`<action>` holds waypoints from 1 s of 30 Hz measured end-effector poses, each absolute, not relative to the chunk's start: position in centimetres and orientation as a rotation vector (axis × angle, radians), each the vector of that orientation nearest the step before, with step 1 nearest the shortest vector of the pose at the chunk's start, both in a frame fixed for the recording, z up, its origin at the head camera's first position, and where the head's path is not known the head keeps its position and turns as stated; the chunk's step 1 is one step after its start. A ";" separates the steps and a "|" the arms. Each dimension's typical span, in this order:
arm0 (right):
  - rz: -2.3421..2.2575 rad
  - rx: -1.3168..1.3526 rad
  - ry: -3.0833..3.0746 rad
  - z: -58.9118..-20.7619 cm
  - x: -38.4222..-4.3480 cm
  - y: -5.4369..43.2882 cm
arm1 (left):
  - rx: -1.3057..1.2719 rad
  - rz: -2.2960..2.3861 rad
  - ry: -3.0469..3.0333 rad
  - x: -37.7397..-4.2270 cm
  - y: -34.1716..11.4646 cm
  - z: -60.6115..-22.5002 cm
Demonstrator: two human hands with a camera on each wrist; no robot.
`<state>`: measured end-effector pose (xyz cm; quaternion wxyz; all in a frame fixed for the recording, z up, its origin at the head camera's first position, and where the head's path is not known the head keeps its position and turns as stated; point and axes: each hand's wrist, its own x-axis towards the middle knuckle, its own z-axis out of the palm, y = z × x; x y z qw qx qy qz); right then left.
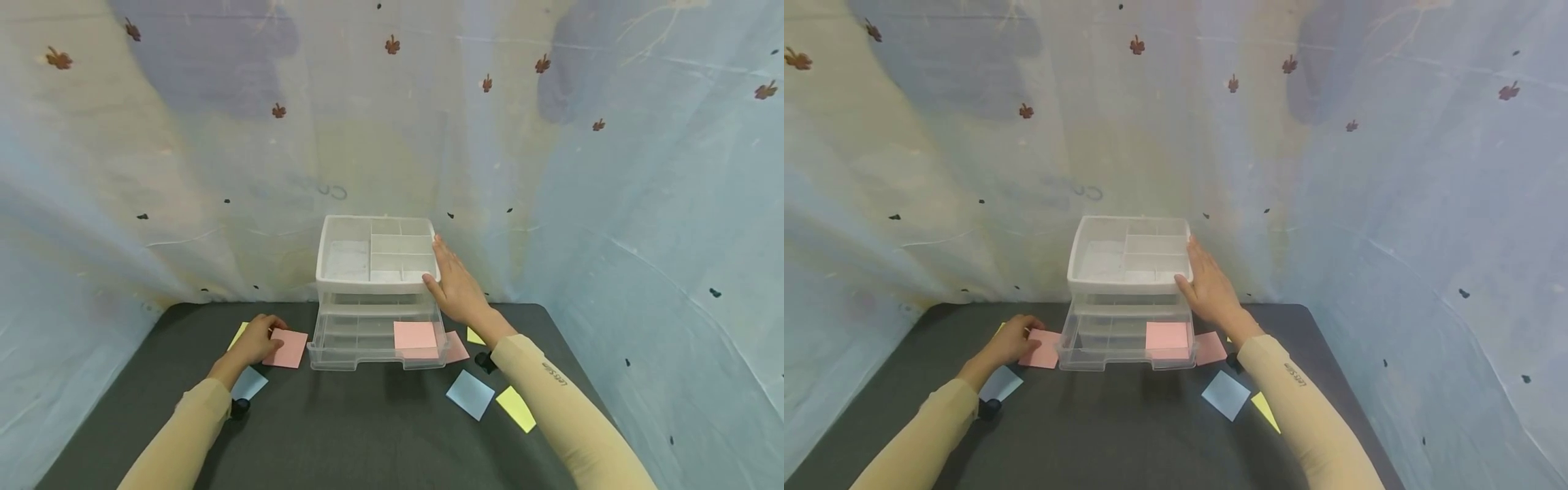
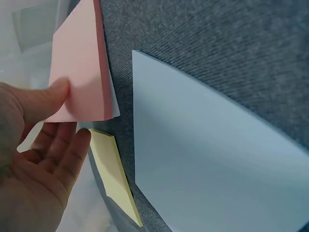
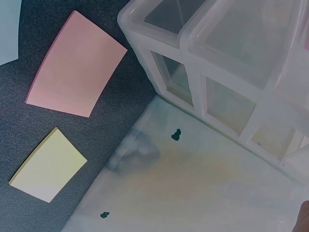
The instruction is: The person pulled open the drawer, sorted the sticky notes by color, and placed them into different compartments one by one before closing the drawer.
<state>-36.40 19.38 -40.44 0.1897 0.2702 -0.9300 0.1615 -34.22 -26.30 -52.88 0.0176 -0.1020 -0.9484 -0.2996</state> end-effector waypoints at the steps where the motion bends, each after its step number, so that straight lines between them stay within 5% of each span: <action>1: 0.459 0.759 -2.618 -40.4 -36.4 19.4 | -0.314 -0.936 -2.934 -34.1 -26.3 -52.9; 30: 0.462 0.755 -2.616 -40.6 -36.2 19.3 | -0.207 -1.123 -2.666 -28.9 -26.8 -49.9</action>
